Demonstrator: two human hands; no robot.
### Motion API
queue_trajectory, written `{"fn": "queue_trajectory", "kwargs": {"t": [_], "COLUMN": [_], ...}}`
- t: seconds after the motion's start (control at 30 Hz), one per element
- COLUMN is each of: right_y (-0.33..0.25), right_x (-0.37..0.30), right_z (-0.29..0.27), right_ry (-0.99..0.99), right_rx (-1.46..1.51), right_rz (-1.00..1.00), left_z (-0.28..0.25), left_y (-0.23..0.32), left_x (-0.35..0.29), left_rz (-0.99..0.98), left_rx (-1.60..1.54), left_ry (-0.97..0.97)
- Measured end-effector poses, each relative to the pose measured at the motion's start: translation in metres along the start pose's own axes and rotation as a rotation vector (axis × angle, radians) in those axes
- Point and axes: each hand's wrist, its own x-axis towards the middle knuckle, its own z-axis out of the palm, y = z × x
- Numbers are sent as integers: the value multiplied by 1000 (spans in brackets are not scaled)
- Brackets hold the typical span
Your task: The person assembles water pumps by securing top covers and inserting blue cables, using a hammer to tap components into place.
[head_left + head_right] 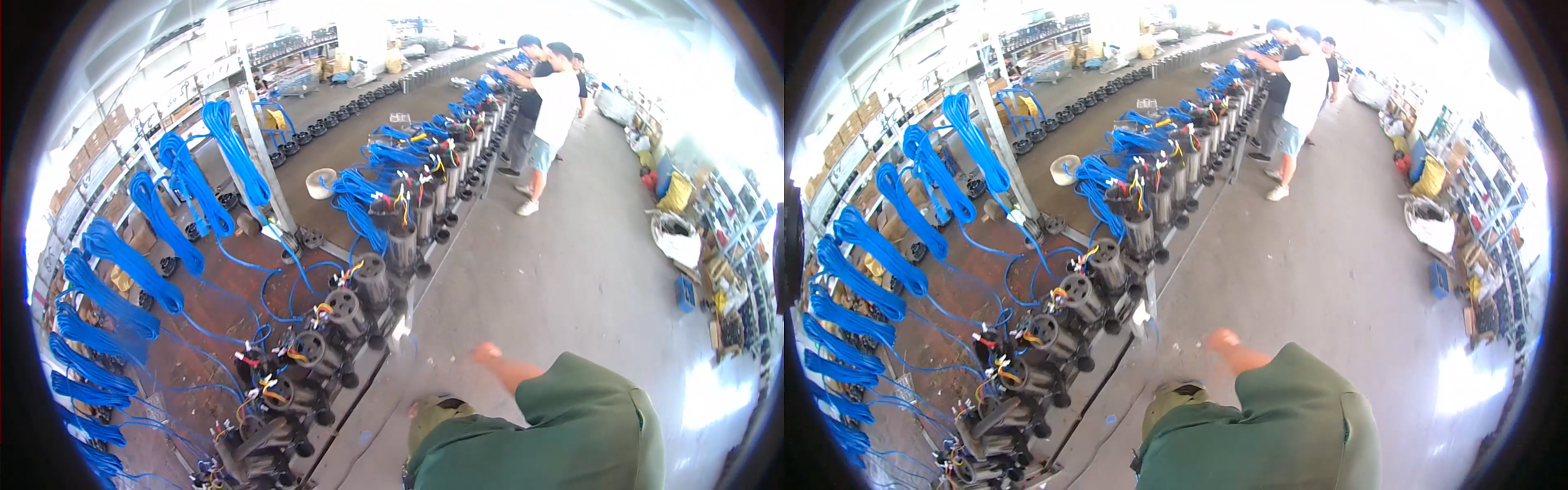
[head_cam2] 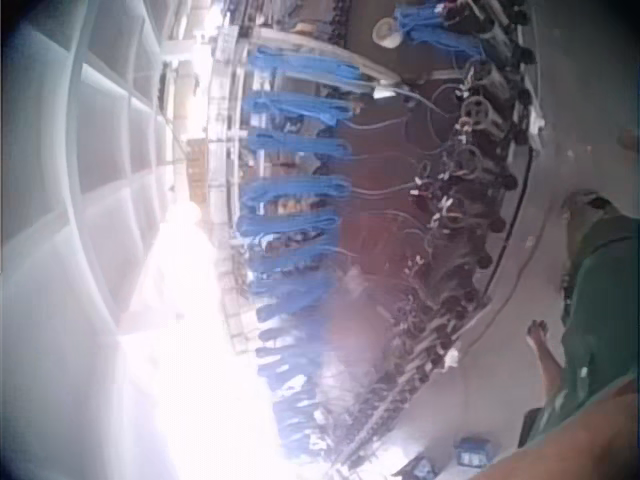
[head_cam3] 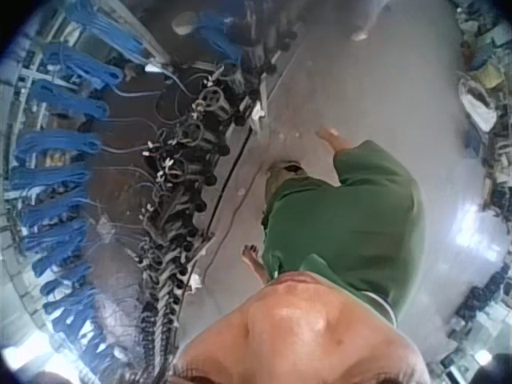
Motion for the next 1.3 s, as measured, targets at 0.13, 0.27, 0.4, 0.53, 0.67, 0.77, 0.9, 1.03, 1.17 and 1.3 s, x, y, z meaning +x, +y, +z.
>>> {"fn": "queue_trajectory", "kwargs": {"t": [0.13, 0.27, 0.4, 0.53, 0.67, 0.77, 0.9, 1.03, 1.17, 1.3], "right_y": [124, 178, 99, -63, -278, -427, -547, -634, -636, -618], "right_x": [-81, -163, -262, -279, -402, -574, -659, -711, -755, -769], "right_z": [53, 153, 203, 262, 200, 107, 99, 127, 147, 189], "right_ry": [-3, -450, -498, -421, -223, -530, -455, -336, -603, -418], "right_rx": [-82, -480, -406, -160, -23, 158, 236, 257, 399, 422], "right_rz": [66, -94, -265, -630, -1078, -1345, -1858, -1910, -1596, -1501], "left_z": [-75, -87, -125, -161, -233, -287, -331, -352, -343, -309], "left_y": [72, 85, 69, 89, 87, 104, 226, 391, 539, 594], "left_x": [47, 72, 56, 9, -23, -51, -115, -109, -15, 92], "left_rz": [102, 163, 89, 96, 178, 289, 506, 910, 1219, 470], "left_rx": [130, 69, 147, 200, 308, 18, -239, 68, 822, 1284], "left_ry": [5, -1, -157, -134, 49, 214, 426, 456, 398, -27]}}
